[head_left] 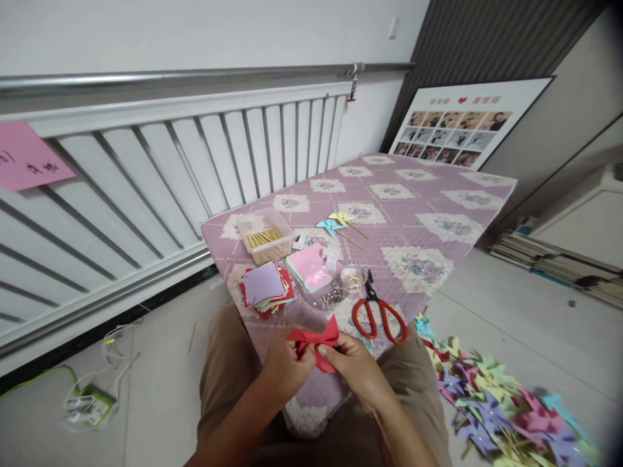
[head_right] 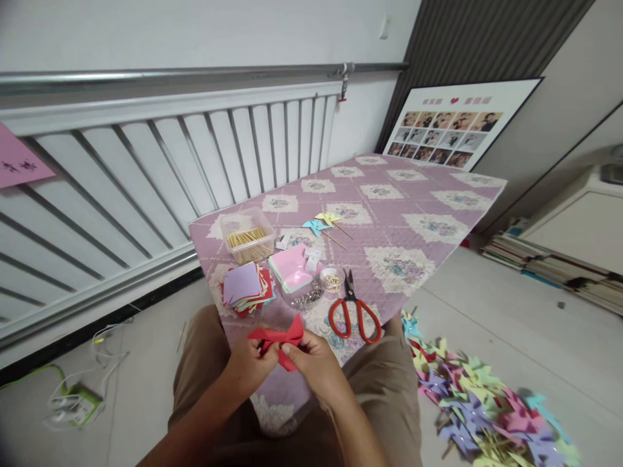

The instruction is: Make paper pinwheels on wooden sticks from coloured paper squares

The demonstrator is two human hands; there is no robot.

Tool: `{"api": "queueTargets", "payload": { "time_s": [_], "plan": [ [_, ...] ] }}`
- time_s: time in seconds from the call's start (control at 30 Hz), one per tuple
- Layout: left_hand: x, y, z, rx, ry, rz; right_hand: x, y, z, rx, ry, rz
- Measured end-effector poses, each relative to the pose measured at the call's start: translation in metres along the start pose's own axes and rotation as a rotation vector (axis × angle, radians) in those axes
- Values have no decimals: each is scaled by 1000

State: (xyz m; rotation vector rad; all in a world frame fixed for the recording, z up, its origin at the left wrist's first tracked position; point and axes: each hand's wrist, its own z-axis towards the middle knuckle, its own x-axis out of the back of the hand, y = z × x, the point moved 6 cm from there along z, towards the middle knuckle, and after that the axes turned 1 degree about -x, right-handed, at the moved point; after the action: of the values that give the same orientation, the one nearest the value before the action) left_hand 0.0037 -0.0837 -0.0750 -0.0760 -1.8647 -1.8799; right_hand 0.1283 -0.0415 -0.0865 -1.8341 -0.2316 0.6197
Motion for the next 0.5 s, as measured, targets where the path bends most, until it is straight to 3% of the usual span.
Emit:
{"api": "queueTargets", "payload": {
  "time_s": [0.5],
  "plan": [
    [-8,-19,8,173,-31,36,3,16,15,-49,-1,56]
  ]
}}
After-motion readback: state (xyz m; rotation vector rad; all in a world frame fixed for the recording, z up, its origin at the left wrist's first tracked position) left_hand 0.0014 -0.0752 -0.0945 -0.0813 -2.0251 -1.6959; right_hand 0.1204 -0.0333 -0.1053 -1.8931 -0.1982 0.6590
